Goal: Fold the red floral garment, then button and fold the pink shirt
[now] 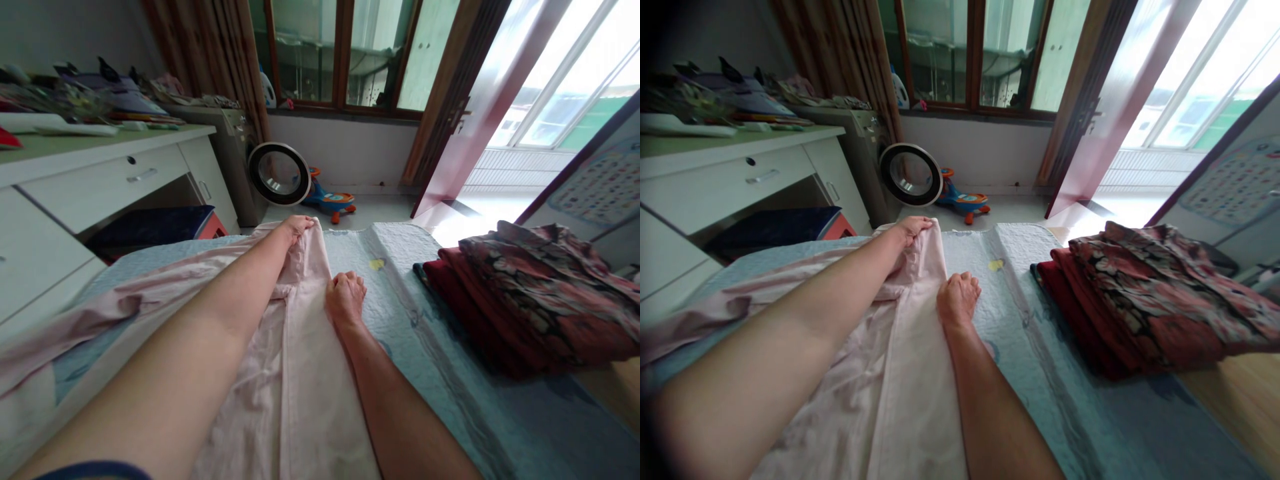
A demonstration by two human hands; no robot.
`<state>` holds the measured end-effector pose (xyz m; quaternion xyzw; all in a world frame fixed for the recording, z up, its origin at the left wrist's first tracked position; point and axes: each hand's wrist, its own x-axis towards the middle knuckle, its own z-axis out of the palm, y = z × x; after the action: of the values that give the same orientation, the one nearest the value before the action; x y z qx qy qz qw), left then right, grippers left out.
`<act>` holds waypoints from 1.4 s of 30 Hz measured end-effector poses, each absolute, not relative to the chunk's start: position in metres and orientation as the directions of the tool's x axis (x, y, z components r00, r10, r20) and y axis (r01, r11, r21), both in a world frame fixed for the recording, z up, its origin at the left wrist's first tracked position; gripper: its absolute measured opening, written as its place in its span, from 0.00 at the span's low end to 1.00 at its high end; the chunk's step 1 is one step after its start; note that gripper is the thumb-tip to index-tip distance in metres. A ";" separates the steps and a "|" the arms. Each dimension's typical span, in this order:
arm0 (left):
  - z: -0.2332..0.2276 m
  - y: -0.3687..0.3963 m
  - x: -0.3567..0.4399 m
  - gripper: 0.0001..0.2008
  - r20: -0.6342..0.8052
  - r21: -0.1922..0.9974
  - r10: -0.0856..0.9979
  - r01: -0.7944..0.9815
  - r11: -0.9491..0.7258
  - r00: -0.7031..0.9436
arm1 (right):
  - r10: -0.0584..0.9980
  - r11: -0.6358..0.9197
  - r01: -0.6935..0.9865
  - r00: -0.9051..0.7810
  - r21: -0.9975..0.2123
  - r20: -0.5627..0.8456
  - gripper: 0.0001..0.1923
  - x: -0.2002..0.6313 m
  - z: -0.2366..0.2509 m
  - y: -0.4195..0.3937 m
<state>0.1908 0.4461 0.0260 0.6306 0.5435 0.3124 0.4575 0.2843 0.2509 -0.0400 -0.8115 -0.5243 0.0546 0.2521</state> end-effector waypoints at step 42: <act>-0.048 0.415 0.210 0.30 -0.054 0.075 0.803 0.804 -0.589 0.593 | 0.866 -0.352 0.806 0.473 -0.475 0.161 0.13 0.283 -0.039 0.248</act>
<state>0.2097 0.4153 -0.0484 0.8914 0.4509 -0.0069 0.0457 0.2831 0.2483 -0.0388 -0.8200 -0.5098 0.0590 0.2532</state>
